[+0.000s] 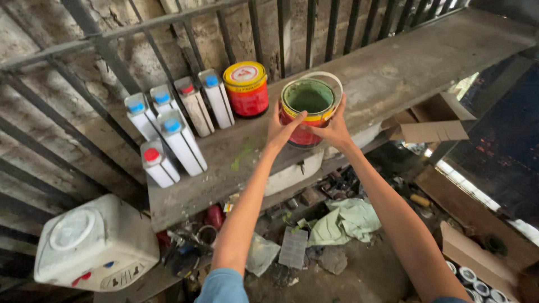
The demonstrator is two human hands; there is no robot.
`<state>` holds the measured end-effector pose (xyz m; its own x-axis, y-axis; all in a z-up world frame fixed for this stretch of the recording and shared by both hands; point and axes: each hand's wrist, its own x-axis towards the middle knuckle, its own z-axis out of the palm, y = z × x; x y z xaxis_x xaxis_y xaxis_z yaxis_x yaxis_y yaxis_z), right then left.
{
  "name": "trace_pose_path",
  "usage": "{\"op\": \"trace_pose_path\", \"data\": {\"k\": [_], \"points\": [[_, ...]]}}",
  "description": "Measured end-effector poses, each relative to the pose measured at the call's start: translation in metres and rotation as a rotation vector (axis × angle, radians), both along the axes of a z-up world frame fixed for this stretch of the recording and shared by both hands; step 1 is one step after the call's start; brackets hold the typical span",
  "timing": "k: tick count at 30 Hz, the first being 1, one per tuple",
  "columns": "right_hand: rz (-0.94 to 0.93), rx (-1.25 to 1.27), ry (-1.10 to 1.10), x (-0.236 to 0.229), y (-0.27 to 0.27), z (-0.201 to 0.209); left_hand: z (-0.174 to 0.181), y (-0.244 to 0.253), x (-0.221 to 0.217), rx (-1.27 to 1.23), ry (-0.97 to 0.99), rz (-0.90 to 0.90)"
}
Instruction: The person organizes various paint cans and containers in a cluttered workshop. They pick up rectangular plastic bottles and round metal cans from a cardboard box on the floor and place them onto a wooden shelf. The person handles the items one by one, arranging them in rows.
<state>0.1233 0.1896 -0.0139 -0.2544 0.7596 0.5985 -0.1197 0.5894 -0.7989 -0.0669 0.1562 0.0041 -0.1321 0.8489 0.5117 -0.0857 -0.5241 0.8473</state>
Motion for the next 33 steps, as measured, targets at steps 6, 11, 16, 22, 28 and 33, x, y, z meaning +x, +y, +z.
{"op": "trace_pose_path", "data": {"k": [6,11,16,22,28,33], "points": [[0.036,0.068,0.048,0.0,0.09,-0.034,-0.032,0.067,0.002,-0.07,0.006,0.088],[0.001,-0.095,-0.064,-0.004,0.136,-0.036,-0.037,0.102,0.001,-0.105,0.139,0.33],[0.117,-0.001,-0.015,-0.016,0.188,-0.028,-0.033,0.142,-0.004,-0.002,0.166,0.346],[0.167,0.035,0.01,-0.029,0.246,-0.053,-0.042,0.168,-0.005,-0.055,0.16,0.45],[0.199,0.022,-0.073,-0.04,0.274,-0.053,-0.037,0.171,0.003,-0.067,0.084,0.508],[0.325,-0.001,-0.007,-0.048,0.281,-0.031,-0.023,0.181,0.0,-0.018,-0.011,0.526]]}}
